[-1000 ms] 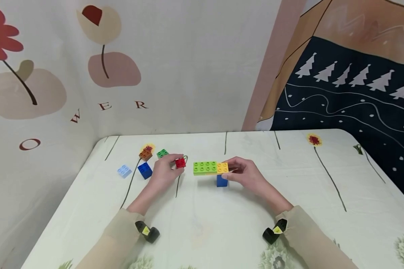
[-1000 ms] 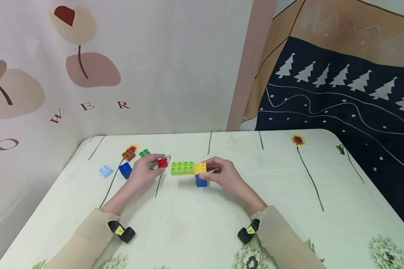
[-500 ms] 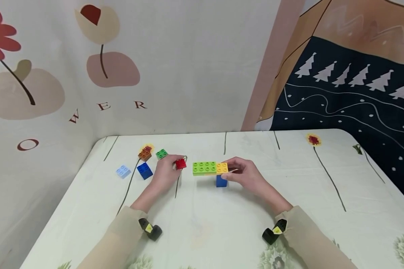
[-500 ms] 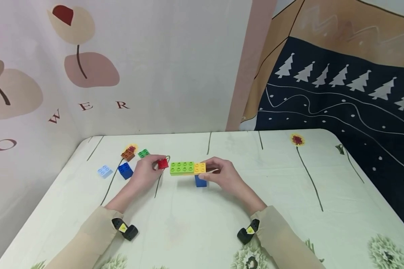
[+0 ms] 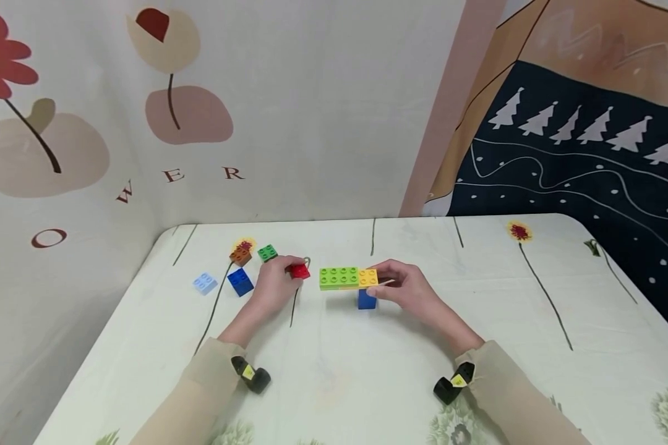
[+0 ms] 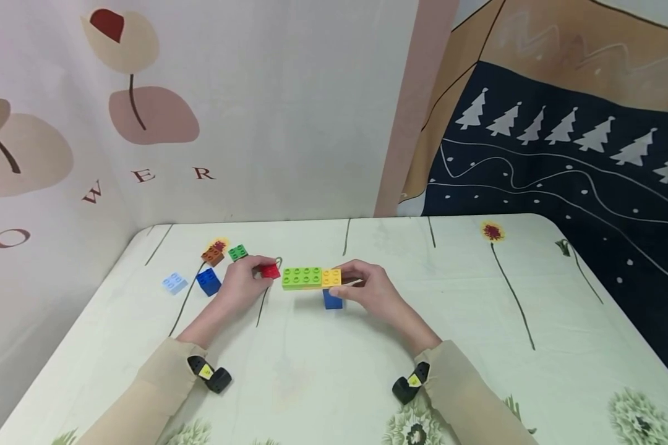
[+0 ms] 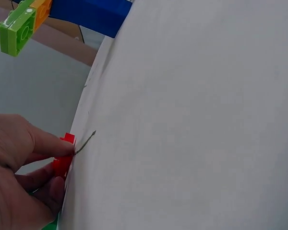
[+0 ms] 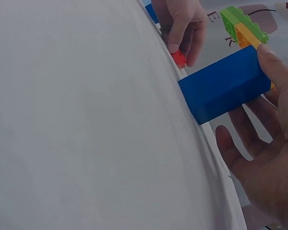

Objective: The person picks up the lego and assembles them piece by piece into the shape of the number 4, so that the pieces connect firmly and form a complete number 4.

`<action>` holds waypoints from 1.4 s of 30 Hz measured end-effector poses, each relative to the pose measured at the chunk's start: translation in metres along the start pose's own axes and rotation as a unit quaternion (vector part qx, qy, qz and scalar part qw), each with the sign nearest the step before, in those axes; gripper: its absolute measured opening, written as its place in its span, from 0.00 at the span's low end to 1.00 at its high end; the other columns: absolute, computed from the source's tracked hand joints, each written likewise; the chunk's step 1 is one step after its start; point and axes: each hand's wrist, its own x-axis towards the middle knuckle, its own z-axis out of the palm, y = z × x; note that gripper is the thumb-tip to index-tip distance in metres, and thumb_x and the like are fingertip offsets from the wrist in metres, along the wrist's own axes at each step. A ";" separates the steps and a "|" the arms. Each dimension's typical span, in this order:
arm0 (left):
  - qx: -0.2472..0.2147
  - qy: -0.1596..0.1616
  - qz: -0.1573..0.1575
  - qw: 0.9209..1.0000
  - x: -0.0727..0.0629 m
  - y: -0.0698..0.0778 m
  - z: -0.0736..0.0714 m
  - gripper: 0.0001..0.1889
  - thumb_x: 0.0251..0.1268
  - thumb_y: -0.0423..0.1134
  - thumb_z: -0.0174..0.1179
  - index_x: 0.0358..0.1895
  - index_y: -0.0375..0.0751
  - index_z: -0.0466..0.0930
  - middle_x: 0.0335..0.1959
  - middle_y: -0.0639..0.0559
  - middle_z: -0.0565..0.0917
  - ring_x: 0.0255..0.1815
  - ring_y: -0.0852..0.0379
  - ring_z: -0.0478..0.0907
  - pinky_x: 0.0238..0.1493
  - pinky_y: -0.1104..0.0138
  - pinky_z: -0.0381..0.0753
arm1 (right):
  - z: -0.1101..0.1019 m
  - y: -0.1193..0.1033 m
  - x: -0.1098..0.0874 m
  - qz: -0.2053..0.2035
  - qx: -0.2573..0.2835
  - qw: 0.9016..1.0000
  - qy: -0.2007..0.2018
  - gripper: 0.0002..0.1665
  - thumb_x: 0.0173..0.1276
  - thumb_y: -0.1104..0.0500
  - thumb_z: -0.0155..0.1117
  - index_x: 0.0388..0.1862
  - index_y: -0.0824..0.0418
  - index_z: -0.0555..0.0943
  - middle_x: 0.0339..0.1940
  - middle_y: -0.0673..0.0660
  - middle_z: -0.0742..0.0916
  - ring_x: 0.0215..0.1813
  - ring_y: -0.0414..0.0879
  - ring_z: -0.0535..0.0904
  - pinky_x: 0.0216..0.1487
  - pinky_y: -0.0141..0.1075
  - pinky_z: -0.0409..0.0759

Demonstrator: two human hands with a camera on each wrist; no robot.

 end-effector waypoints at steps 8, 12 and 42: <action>-0.050 -0.016 -0.029 0.998 -0.002 -0.003 -0.020 0.23 0.69 0.29 0.66 0.66 0.37 0.79 0.58 0.39 0.81 0.56 0.43 0.78 0.52 0.58 0.84 | 0.000 0.001 0.001 0.004 0.000 1.000 -0.004 0.22 0.66 0.61 0.75 0.58 0.62 0.82 0.52 0.57 0.87 0.53 0.51 0.83 0.52 0.39 0.84; -0.061 -0.011 -0.021 0.998 -0.007 0.002 -0.025 0.23 0.68 0.29 0.66 0.67 0.38 0.79 0.59 0.39 0.81 0.58 0.43 0.78 0.51 0.58 0.85 | -0.001 0.000 0.000 0.006 -0.005 1.000 -0.003 0.22 0.66 0.61 0.75 0.58 0.62 0.83 0.52 0.57 0.88 0.53 0.51 0.83 0.52 0.39 0.84; -0.168 -0.040 0.051 0.984 -0.032 0.071 -0.032 0.21 0.66 0.28 0.68 0.62 0.41 0.83 0.59 0.46 0.82 0.56 0.47 0.81 0.54 0.60 0.84 | -0.004 -0.001 0.002 0.023 -0.013 1.000 -0.005 0.23 0.65 0.62 0.76 0.59 0.64 0.83 0.51 0.58 0.88 0.50 0.51 0.84 0.49 0.37 0.84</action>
